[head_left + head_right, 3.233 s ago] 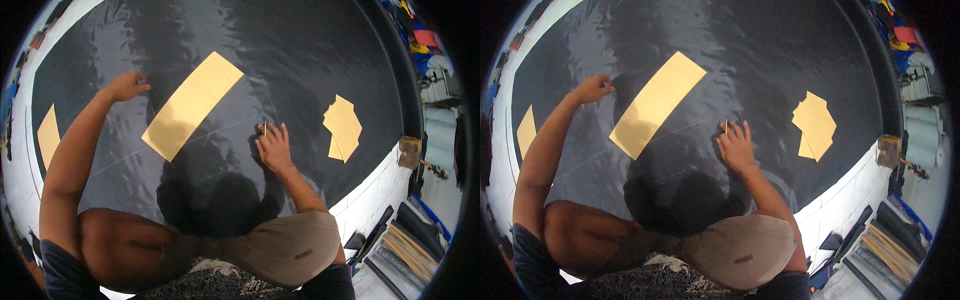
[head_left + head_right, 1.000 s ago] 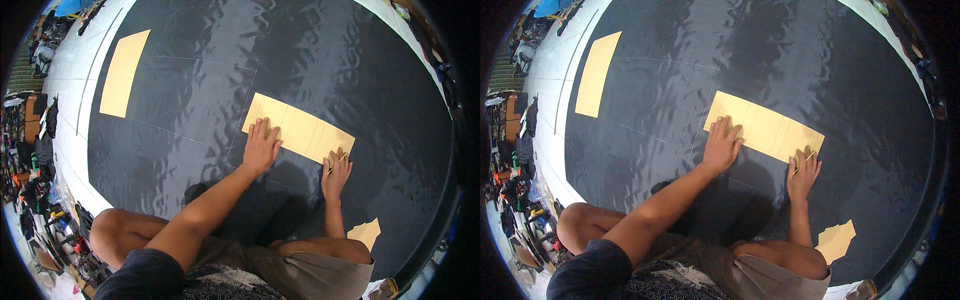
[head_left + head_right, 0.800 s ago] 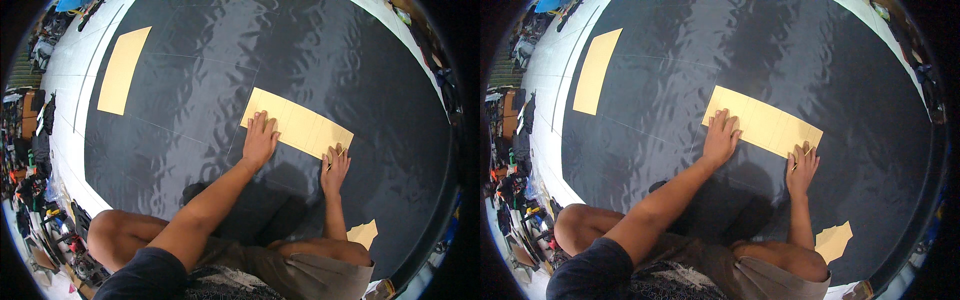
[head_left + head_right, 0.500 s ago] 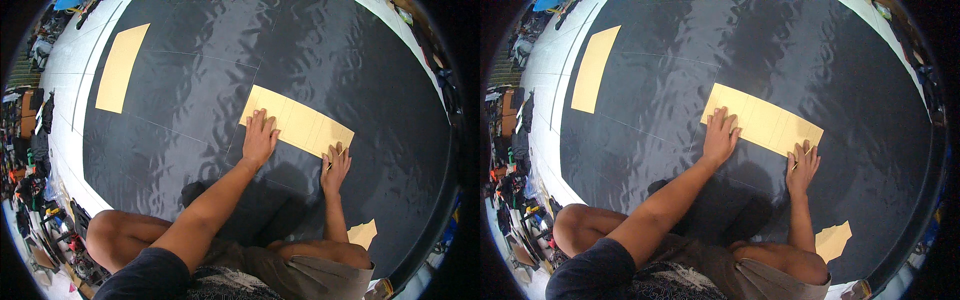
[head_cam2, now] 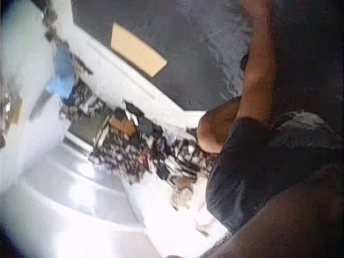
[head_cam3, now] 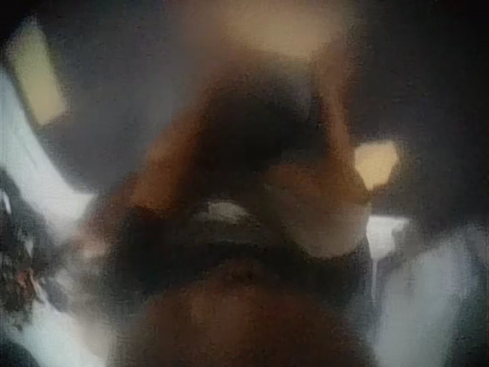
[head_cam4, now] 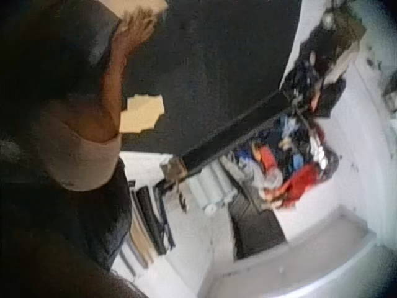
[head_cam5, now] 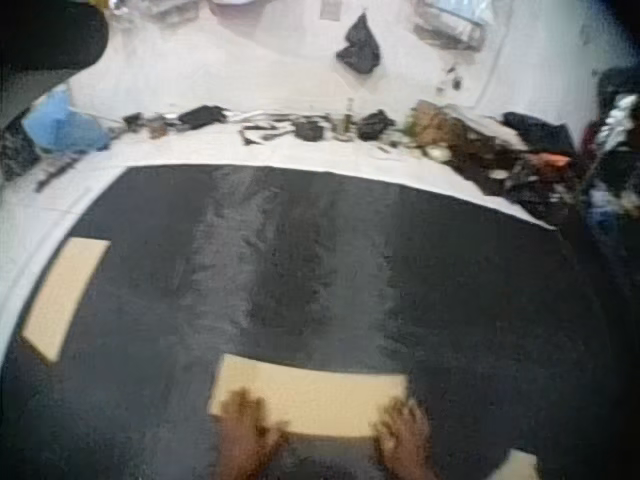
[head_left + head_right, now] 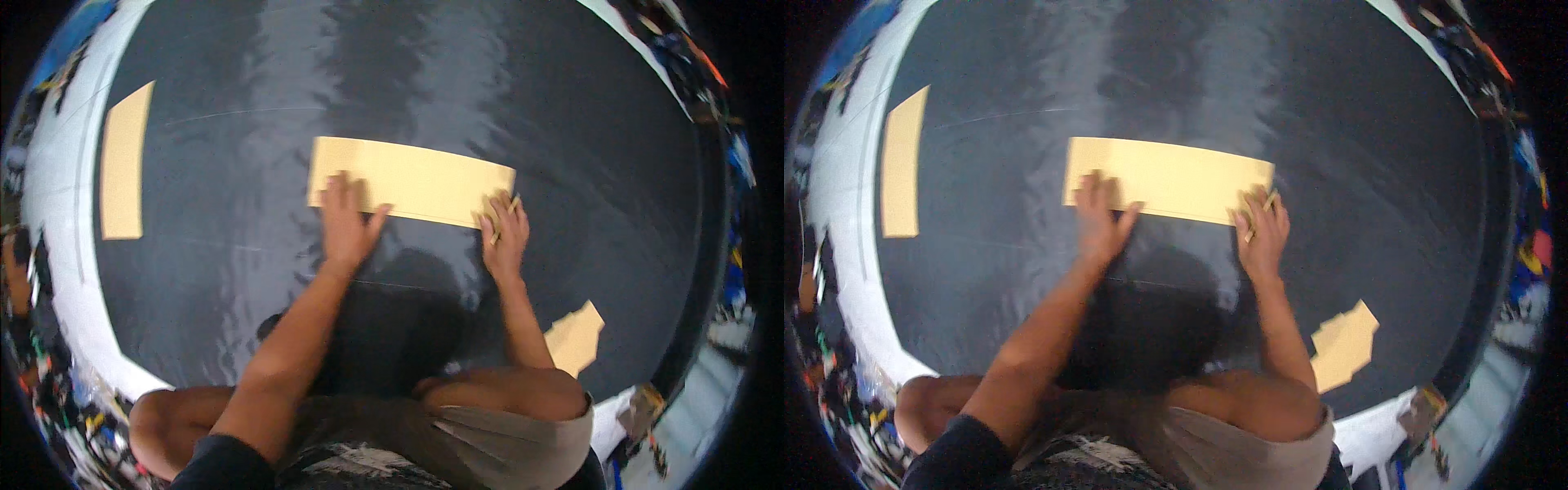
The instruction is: The person places a rectangular piece of cardboard on a black floor covering and uses a pencil to trace its outline. They repeat this process multiple times, moving the cardboard to different locations to create several marked rectangles on the floor.
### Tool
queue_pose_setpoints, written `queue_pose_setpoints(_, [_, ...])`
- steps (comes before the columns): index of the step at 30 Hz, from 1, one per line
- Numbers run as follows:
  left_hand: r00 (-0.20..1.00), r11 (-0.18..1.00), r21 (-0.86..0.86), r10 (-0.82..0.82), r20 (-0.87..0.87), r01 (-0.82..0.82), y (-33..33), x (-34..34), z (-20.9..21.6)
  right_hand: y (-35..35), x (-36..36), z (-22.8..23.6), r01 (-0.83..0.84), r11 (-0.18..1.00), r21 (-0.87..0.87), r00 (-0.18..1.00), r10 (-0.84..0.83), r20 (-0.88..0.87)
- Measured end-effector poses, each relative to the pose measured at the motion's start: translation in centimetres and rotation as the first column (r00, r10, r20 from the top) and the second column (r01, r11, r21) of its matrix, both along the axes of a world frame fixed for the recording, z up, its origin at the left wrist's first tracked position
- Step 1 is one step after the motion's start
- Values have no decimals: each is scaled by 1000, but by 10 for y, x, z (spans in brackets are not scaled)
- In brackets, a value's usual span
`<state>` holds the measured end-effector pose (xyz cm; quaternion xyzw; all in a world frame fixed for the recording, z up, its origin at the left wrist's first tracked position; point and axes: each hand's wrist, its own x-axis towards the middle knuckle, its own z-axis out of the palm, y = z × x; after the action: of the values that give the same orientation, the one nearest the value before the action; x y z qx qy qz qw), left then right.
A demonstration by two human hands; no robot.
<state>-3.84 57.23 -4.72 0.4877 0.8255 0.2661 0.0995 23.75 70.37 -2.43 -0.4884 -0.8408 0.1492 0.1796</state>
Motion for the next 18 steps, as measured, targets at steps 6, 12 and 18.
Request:
queue_pose_setpoints(6, [999, 1000, -7, -3, -54, 3, 1, -3, 10, 30, 39, 9, 80, 996, -29, 997, -80, 7])
queue_pose_setpoints(12, [997, 1000, -3, -10, -76, 10, 5, 1, 8, 28, 42, -7, 74, 997, 8, 997, -74, 4])
queue_pose_setpoints(18, [997, 1000, -11, -9, -74, 9, 4, -3, 9, 27, 41, -12, 78, 997, 17, 997, -78, -26])
